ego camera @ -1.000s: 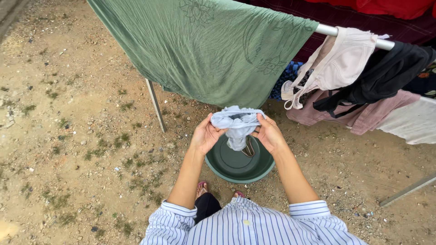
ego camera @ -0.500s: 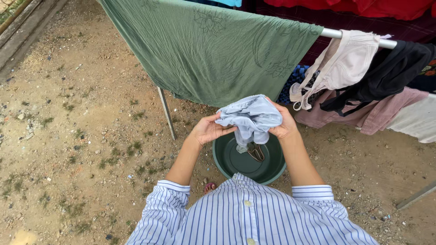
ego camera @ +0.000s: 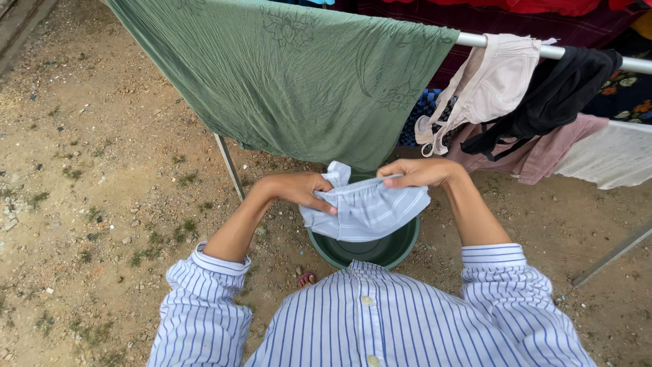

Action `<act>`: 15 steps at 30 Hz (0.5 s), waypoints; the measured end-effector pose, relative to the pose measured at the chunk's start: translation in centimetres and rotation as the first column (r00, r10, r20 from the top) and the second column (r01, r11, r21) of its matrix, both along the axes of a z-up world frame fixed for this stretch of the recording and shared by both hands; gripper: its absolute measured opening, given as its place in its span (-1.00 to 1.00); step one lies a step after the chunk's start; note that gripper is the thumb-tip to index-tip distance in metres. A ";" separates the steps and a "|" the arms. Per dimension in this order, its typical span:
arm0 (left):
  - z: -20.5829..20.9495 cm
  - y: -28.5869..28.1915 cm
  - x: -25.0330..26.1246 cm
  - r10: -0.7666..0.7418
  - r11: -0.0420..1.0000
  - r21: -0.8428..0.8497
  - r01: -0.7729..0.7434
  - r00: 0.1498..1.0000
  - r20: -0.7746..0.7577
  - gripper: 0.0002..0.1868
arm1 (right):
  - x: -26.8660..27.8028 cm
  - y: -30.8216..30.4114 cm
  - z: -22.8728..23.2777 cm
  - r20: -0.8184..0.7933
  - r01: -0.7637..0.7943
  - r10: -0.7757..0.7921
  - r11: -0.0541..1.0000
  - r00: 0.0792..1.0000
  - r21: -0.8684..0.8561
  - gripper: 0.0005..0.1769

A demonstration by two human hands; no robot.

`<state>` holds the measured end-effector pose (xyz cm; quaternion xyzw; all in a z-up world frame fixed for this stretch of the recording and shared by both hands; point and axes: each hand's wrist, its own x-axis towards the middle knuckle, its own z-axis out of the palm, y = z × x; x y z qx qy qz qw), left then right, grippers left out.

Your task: The person takes wet garments out of a bucket and hangs them on a metal drying rack. The person spreads a green top, a red shirt, a mustard-colored shirt, and various pieces of underwear over the rack bars.

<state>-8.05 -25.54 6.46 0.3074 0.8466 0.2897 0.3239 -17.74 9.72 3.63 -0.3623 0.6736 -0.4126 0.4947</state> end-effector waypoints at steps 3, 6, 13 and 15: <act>0.7 4.4 1.0 -0.358 0.792 -0.603 0.096 0.873 -0.331 -0.38 | 2.2 -3.1 1.4 -0.539 -0.131 0.405 0.871 0.738 0.474 -0.15; -2.1 5.5 -0.2 -0.664 0.478 -0.879 -0.007 0.652 -0.366 -0.24 | 4.5 -4.7 2.2 -0.604 0.123 0.565 0.665 0.563 0.737 -0.17; -6.4 3.9 -3.5 -0.543 0.381 -0.923 0.048 0.820 -0.182 -0.33 | 3.1 -3.9 2.6 -0.749 0.189 0.313 0.845 0.584 0.500 -0.21; -5.4 3.5 -3.8 -0.534 0.400 -0.917 0.012 0.816 -0.222 -0.38 | 3.1 -3.7 3.4 -0.833 0.193 0.014 0.970 0.554 0.145 -0.24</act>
